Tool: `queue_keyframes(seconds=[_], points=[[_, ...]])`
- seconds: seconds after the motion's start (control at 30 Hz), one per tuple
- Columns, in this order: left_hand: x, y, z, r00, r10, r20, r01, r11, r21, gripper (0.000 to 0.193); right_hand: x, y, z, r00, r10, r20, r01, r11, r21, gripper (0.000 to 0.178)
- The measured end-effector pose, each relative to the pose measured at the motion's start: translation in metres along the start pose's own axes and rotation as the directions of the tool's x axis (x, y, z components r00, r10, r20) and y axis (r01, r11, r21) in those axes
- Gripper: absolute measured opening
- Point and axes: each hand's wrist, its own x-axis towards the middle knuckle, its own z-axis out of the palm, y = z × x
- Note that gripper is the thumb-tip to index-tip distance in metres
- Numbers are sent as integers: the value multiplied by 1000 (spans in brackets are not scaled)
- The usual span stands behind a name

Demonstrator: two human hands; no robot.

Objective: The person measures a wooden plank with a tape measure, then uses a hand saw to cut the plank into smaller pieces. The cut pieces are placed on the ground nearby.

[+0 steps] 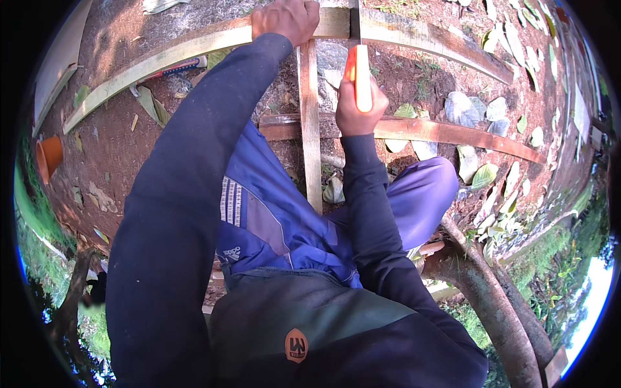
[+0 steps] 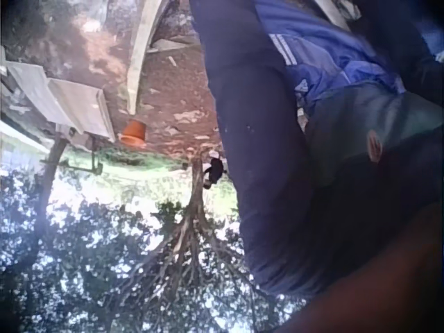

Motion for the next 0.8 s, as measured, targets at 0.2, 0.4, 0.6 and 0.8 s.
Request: queue_keyframes(seconds=[0.2,0.4,0.6,0.8], points=[[1,-25,-3,995,60,-77,-59,998,17,40,-142,-19,-69,990,110,85,-88,970,-226,6],[2,-5,8,993,36,-113,-35,999,7,41,-3,-11,8,1000,27,-14,-27,1000,11,18],[-1,-24,-2,997,79,-24,-76,992,104,45,-136,-87,-92,976,198,90,-169,951,-257,5],[0,-8,-3,994,94,-47,-90,993,76,46,-14,-56,-27,987,145,67,-136,982,-129,16]])
